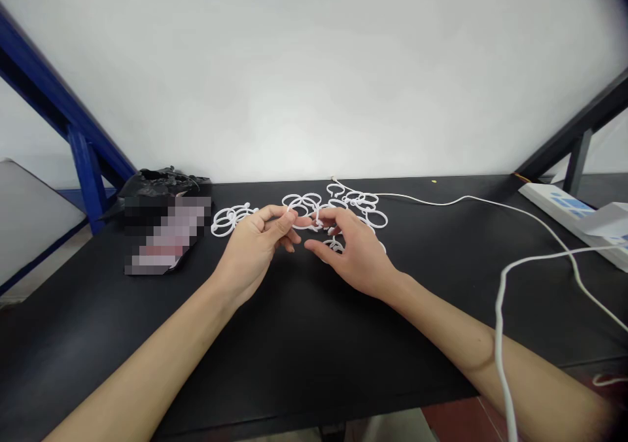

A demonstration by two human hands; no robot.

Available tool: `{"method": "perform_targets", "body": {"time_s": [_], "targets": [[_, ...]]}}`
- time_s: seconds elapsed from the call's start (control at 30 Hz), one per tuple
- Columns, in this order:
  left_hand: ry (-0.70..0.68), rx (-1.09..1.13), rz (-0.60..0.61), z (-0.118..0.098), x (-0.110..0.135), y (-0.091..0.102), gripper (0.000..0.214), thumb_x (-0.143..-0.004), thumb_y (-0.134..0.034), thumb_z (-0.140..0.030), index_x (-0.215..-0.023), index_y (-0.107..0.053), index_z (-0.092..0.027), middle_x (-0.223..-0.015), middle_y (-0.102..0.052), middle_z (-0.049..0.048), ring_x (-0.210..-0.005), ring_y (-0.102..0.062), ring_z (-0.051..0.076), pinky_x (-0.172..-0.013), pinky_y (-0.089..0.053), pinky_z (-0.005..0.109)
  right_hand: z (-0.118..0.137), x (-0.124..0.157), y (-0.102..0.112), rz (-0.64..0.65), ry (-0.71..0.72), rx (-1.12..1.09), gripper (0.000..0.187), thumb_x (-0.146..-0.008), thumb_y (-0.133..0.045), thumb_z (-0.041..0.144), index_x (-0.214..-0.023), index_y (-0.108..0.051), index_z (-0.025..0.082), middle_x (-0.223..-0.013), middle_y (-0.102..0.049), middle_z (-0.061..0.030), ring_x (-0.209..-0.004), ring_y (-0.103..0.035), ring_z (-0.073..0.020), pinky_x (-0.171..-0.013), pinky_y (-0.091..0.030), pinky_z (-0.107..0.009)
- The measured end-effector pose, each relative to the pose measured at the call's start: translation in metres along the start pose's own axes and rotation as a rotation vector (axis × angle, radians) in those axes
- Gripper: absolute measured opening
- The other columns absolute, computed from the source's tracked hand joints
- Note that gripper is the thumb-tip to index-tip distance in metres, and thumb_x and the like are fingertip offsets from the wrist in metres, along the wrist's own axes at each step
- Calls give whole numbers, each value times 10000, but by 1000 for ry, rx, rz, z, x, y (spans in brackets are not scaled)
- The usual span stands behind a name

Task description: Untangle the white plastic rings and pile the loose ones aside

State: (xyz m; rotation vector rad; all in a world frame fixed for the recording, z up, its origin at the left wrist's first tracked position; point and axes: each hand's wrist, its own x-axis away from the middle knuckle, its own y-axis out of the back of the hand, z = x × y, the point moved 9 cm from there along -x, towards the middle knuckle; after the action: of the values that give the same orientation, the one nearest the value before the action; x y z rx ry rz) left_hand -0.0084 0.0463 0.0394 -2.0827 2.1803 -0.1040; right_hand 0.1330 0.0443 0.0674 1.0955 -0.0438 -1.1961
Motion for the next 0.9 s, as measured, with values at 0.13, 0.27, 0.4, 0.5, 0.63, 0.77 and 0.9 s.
{"method": "perform_targets", "body": {"time_s": [0.13,0.27,0.4,0.5,0.63,0.77,0.9], "targets": [[62,116,78,8,0,-7,265,-819,-708,-415,-879,-642,-166,-964,-716,53,-725,-586,114,-650,-442,253,-4,1,9,-113,-79,-221,222,-877,-647,307,-1063,-555,229,-1018,-681,-37,-842,-665,-167,-777,-556,-330],[94,87,98,15,0,-9,269,-812,-717,-419,-867,-647,-165,-916,-699,44,-757,-597,123,-639,-431,245,1,2,20,-205,-39,-310,215,-883,-643,279,-1073,-559,221,-978,-694,-30,-822,-684,-152,-789,-564,-318],[85,5,122,14,1,-10,283,-811,-710,-439,-836,-672,-159,-828,-686,44,-744,-593,137,-643,-436,261,6,2,21,-177,-12,-305,187,-883,-648,264,-1059,-602,222,-966,-706,-29,-839,-685,-154,-801,-562,-317],[81,-25,160,10,2,-13,285,-814,-701,-446,-816,-672,-162,-798,-690,49,-716,-584,143,-649,-446,276,6,3,23,-187,-9,-266,149,-886,-650,291,-1023,-642,233,-937,-714,-24,-820,-679,-158,-766,-556,-313],[-3,-223,123,-1,5,-11,320,-834,-653,-494,-954,-651,-198,-850,-690,38,-704,-589,151,-638,-461,290,4,3,25,-208,-12,-241,86,-908,-620,293,-936,-685,244,-858,-725,-14,-777,-678,-162,-708,-546,-304],[-350,-708,-3,-28,14,-14,501,-774,-726,-460,-1206,-568,-263,-1160,-644,56,-928,-606,214,-767,-490,344,6,1,18,-142,7,-238,85,-903,-606,225,-902,-689,244,-846,-735,1,-780,-687,-159,-715,-543,-295],[-644,-990,98,-34,25,-35,296,-870,-635,-365,-1138,-613,-242,-1139,-646,66,-1066,-547,246,-897,-460,384,11,0,10,-54,27,-244,121,-881,-596,150,-845,-669,240,-801,-727,31,-732,-681,-136,-714,-537,-270]]}}
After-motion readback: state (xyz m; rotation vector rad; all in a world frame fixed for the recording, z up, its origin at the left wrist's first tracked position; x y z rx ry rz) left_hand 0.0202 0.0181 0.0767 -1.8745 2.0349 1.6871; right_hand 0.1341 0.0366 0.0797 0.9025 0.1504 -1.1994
